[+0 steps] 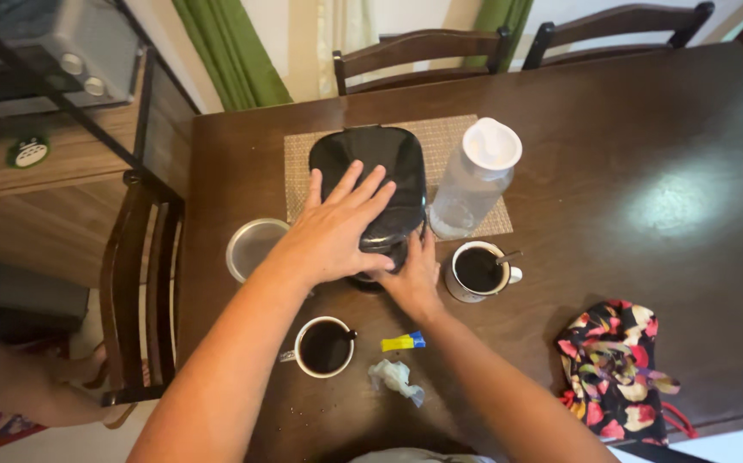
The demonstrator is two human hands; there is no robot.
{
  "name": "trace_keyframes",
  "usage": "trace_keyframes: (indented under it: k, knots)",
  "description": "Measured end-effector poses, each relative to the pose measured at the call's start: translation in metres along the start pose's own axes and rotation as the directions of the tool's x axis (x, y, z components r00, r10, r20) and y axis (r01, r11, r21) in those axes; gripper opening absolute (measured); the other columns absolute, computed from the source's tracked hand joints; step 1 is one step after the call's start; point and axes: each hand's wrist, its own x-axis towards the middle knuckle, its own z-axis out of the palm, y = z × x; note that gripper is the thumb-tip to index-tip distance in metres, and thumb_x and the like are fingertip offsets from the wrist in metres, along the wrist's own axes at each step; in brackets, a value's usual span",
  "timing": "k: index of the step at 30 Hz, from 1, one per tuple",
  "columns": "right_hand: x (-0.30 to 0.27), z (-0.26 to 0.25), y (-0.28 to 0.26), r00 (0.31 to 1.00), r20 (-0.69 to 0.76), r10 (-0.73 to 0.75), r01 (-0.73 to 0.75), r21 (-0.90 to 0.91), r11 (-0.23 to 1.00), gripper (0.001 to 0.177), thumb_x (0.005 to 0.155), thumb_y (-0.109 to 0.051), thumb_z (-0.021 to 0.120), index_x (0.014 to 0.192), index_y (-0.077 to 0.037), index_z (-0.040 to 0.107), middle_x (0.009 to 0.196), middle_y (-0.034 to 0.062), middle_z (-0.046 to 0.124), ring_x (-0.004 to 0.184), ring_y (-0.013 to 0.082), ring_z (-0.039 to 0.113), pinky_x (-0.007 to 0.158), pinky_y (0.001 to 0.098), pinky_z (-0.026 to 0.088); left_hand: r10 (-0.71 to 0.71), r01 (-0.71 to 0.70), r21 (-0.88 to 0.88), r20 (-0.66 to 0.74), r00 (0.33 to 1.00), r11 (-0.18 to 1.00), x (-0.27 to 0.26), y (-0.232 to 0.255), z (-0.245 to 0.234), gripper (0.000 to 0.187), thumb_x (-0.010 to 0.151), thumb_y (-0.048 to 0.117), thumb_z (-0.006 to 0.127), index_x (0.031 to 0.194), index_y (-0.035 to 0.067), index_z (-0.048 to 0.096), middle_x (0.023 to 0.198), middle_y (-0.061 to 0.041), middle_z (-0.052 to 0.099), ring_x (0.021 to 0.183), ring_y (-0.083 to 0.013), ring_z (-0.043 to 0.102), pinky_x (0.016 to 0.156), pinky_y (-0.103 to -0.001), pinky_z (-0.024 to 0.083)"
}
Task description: The person wipes the inside and outside of a glass coffee carafe with a white cloth, then places it into a drip coffee maker. They close the lid, plug the machine into a wall outlet, and move the coffee maker to a shelf.
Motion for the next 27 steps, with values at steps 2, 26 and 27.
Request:
trace_keyframes:
  k: [2,26,27]
  knots:
    - [-0.002,-0.001,-0.014,0.998,-0.06,0.008,-0.007,0.015,1.0,0.111,0.069,-0.043,0.091,0.156,-0.013,0.029,0.166,0.0232,0.014,0.153,0.0422,0.019,0.114,0.0673,0.021,0.004,-0.004,0.001,-0.007,1.0,1.0,0.0,0.0,0.001,0.106,0.063,0.049,0.088,0.152,0.014,0.041,0.163,-0.009,0.031,0.153,-0.0326,0.02,0.117,-0.07,0.009]
    - [-0.003,0.021,-0.035,0.989,-0.147,-0.032,0.038,0.04,0.998,0.126,0.067,-0.05,0.086,0.16,-0.003,0.013,0.168,0.0219,-0.002,0.156,0.0436,-0.001,0.116,0.0746,0.006,0.057,-0.055,0.017,-0.127,0.99,0.998,-0.006,0.001,0.01,0.093,0.068,0.047,0.085,0.146,0.01,0.05,0.158,-0.007,0.041,0.149,-0.0316,0.031,0.115,-0.072,0.016]
    - [-0.003,0.021,-0.035,0.987,-0.158,-0.039,0.045,0.036,0.998,0.125,0.07,-0.051,0.084,0.16,-0.002,0.013,0.168,0.0222,-0.001,0.156,0.044,-0.001,0.116,0.0746,0.006,0.07,-0.067,0.028,-0.136,0.988,0.997,-0.006,0.001,0.009,0.09,0.07,0.046,0.085,0.145,0.01,0.052,0.157,-0.006,0.043,0.148,-0.0316,0.033,0.115,-0.072,0.017]
